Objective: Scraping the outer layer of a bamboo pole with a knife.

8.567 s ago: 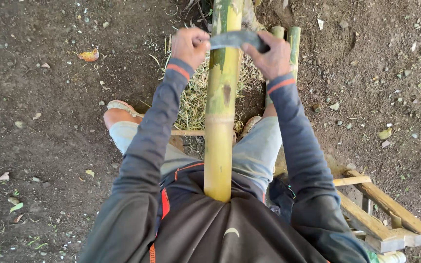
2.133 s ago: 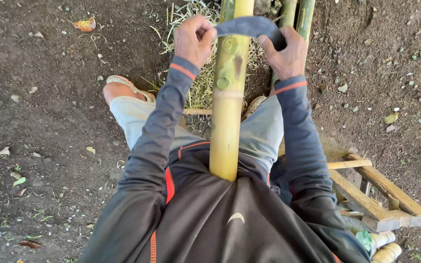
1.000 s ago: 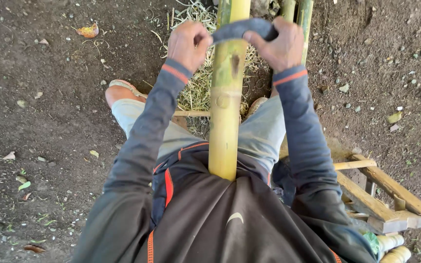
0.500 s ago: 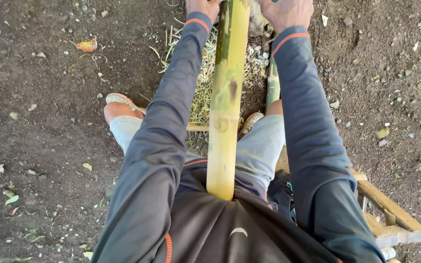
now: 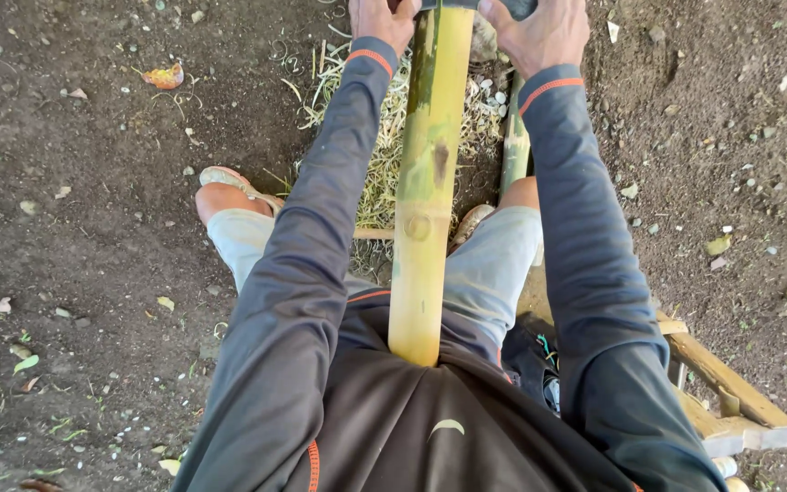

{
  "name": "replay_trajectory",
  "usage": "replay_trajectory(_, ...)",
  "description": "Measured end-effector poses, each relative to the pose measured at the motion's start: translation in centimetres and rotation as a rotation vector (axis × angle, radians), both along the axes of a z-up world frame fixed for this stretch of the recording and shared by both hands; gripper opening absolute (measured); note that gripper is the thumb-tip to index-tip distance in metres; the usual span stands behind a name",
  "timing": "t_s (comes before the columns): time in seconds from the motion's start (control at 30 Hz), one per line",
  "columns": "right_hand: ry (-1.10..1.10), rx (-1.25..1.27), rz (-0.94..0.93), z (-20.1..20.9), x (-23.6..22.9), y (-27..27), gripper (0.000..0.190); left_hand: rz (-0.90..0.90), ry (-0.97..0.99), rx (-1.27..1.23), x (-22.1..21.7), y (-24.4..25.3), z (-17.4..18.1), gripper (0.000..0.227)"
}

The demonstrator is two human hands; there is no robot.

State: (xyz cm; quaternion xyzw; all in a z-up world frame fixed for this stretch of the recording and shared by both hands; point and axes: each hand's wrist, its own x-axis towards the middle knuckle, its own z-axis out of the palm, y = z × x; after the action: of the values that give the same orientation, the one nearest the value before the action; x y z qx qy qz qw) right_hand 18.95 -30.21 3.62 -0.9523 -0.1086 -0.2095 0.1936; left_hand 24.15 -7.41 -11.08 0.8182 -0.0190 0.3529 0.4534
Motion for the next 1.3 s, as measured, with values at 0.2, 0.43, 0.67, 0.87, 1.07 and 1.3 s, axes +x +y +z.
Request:
replay_trajectory(0.2, 0.006, 0.012, 0.076, 2.2, -3.8, 0.7, 0.055, -0.224, 0.106, -0.333, -5.9, 0.8, 3.6, 0.018)
replay_trajectory(0.43, 0.064, -0.068, 0.028, 3.0, -8.5, 0.9, 0.059, -0.266, 0.134, -0.278, -12.5, 1.2, 6.2, 0.016)
replay_trajectory(0.67, 0.12, 0.059, 0.068, 3.7, -12.2, 1.0, 0.051, -0.318, 0.273, -0.337, -17.0, 1.6, 7.7, 0.015)
replay_trajectory(0.87, 0.375, -0.083, 0.115, 4.5, -15.0, 1.0, 0.067, -0.508, 0.538, -0.321, -22.4, 5.5, 8.9, 0.014)
replay_trajectory(1.07, 0.434, -0.051, 0.103, 4.1, -10.0, 1.7, 0.064, -0.607, 0.466, -0.327, -15.8, 5.8, 6.9, 0.007)
replay_trajectory(1.3, 0.122, -0.128, 0.027, 3.7, -1.1, 1.6, 0.06, -0.338, 0.295, -0.36, -3.5, 1.8, 3.3, 0.003)
